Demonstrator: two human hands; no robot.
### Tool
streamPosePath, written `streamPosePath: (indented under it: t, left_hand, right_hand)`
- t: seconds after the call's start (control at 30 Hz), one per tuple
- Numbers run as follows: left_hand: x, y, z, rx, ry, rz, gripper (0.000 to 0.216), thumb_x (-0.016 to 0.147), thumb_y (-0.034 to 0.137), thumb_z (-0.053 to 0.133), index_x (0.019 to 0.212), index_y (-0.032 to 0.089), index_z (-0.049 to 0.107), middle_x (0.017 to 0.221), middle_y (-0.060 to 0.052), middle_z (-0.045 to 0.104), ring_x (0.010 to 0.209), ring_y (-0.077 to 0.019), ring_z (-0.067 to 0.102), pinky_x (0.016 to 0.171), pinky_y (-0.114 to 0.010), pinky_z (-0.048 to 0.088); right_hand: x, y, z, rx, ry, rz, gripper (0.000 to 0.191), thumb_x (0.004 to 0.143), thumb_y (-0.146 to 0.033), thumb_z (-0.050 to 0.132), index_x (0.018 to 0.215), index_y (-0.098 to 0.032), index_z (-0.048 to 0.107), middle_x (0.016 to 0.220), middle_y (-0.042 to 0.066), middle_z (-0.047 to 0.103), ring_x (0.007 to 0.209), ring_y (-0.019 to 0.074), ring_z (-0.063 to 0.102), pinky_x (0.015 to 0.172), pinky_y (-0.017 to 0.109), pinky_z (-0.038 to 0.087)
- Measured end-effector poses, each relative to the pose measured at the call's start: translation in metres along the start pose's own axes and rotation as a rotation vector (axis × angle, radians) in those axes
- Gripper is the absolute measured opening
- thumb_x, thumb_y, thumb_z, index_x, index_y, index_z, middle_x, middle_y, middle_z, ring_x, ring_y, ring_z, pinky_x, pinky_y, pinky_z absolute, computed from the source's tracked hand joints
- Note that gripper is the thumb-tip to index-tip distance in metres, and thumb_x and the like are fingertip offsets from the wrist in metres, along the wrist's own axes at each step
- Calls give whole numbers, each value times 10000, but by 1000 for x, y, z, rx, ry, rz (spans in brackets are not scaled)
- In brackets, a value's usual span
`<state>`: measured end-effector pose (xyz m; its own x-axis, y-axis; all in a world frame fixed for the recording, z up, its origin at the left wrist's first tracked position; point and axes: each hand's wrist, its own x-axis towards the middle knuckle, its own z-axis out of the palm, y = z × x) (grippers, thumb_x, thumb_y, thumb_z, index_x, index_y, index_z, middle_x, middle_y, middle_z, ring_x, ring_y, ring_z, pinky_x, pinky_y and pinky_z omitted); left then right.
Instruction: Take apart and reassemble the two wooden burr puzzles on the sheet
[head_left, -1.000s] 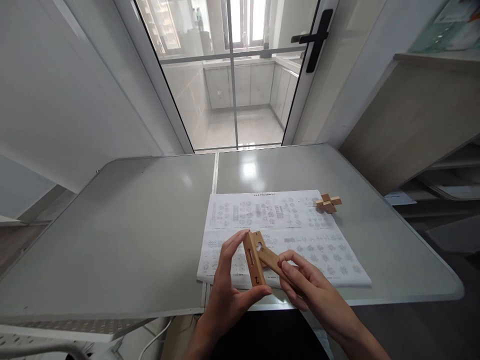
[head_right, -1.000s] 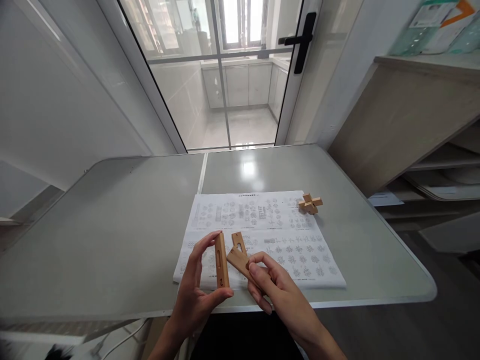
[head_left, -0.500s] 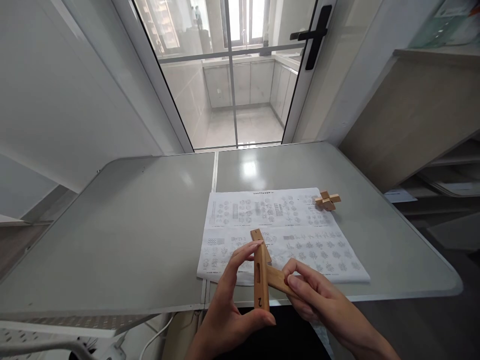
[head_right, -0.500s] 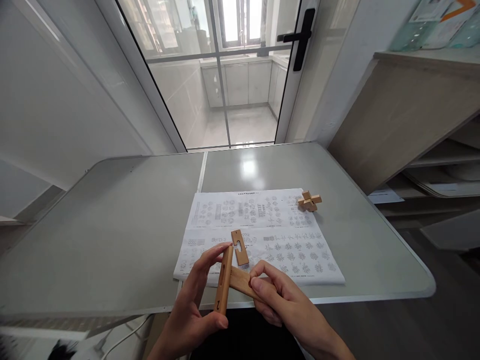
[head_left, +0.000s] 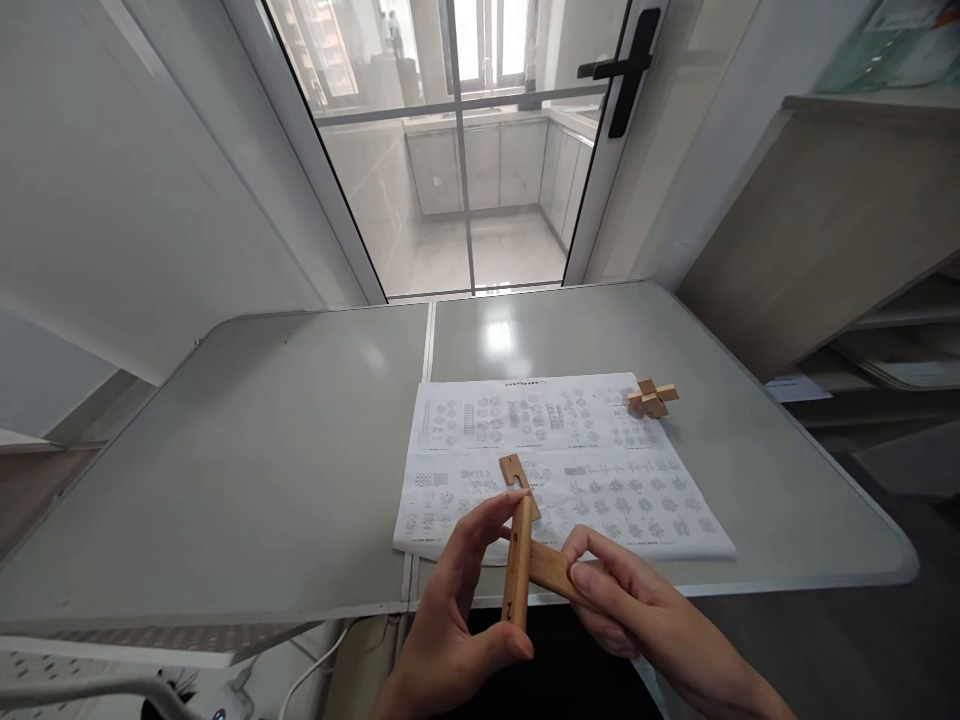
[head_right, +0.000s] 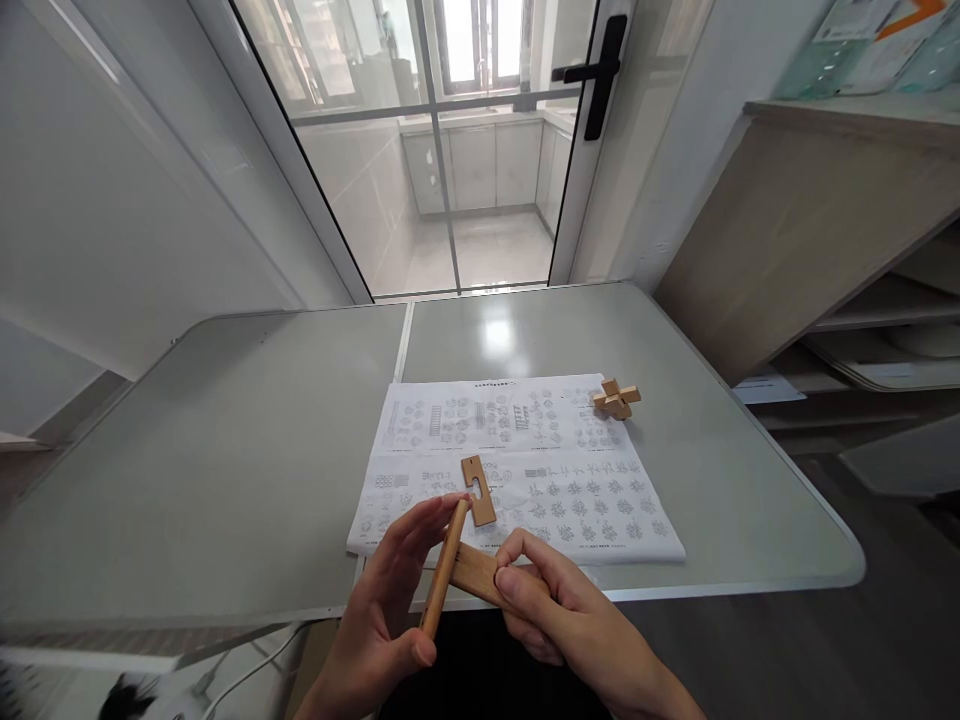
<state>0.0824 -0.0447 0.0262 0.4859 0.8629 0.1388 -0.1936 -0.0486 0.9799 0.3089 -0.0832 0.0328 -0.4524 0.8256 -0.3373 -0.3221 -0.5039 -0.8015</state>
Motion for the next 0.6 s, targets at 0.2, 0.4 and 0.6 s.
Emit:
streamPosePath:
  t: [0.2, 0.4, 0.6]
  left_hand:
    - [-3, -6, 0, -5, 36, 4, 948, 789, 609, 881, 1601, 337, 474, 1652, -108, 505, 1557, -373, 419, 1289, -469, 336]
    - [-3, -7, -2, -26, 18, -37, 943, 754, 598, 912, 1572, 334, 523, 1634, -104, 529, 1540, -376, 440, 1291, -469, 335]
    - [-1, -2, -1, -73, -13, -62, 908, 782, 610, 889, 1567, 306, 546, 1627, -124, 541, 1535, -404, 448, 1298, -530, 331]
  right_hand:
    - [0, 3, 2, -19, 54, 18, 445, 1032, -655, 616, 963, -232, 495, 608, -107, 350, 548, 89, 209, 515, 242, 173]
    - [1, 4, -1, -45, -8, 10, 467, 1012, -668, 642, 953, -231, 485, 617, -106, 363, 540, 79, 220, 512, 242, 162]
    - [3, 7, -4, 23, -38, 14, 466, 1008, -655, 657, 939, -233, 473, 602, -116, 325, 526, 74, 191, 513, 242, 152]
